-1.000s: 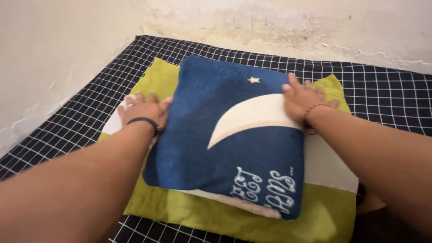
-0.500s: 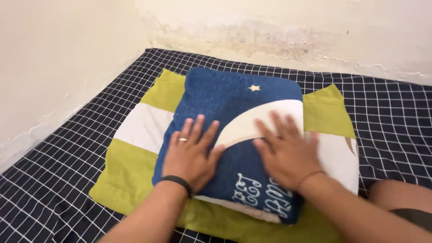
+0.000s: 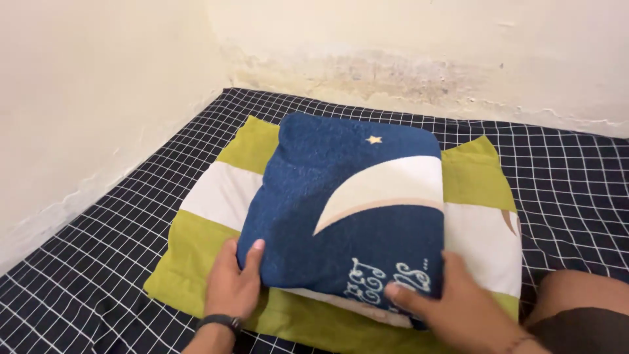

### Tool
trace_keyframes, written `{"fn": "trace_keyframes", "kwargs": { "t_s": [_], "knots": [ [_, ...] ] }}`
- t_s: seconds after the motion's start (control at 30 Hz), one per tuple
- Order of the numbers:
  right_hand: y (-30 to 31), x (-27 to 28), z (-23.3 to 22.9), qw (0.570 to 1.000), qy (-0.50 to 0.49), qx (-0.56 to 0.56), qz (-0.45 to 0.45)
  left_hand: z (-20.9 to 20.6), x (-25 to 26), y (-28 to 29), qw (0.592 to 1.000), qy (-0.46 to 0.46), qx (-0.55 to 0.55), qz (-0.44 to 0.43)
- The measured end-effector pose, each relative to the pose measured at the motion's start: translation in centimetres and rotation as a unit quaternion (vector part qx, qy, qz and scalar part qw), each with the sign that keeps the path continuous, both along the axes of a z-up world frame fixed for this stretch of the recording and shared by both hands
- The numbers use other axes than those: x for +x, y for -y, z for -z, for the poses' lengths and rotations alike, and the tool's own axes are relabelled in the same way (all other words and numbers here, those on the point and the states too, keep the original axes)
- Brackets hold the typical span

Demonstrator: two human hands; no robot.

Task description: Fold a blue blanket and place it neatly on top of a pillow on a bed.

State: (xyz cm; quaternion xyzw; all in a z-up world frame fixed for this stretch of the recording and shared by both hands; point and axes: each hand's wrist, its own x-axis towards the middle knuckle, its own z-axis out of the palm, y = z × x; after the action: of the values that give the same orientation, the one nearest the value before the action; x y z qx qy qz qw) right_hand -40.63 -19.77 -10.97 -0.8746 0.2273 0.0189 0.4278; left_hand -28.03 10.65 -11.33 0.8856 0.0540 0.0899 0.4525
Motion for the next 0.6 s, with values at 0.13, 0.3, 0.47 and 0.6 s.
{"fn": "trace_keyframes", "kwargs": {
  "t_s": [0.13, 0.3, 0.47, 0.6],
  "knots": [
    [0.0, 0.6, 1.8, 0.977, 0.152, 0.148, -0.006, -0.6, 1.1, 0.0, 0.998, 0.047, 0.033, -0.016],
    [1.7, 0.5, 2.1, 0.974, 0.083, 0.206, -0.047, -2.7, 1.5, -0.9, 0.996, 0.036, 0.086, -0.013],
    [4.0, -0.9, 2.1, 0.989, -0.075, 0.085, -0.094, 1.3, 2.3, -2.8, 0.997, 0.032, 0.067, -0.028],
    [8.2, -1.3, 3.3, 0.984, -0.138, -0.016, -0.108, 2.9, 1.7, -4.0, 0.989, 0.002, -0.147, -0.035]
  ]
}}
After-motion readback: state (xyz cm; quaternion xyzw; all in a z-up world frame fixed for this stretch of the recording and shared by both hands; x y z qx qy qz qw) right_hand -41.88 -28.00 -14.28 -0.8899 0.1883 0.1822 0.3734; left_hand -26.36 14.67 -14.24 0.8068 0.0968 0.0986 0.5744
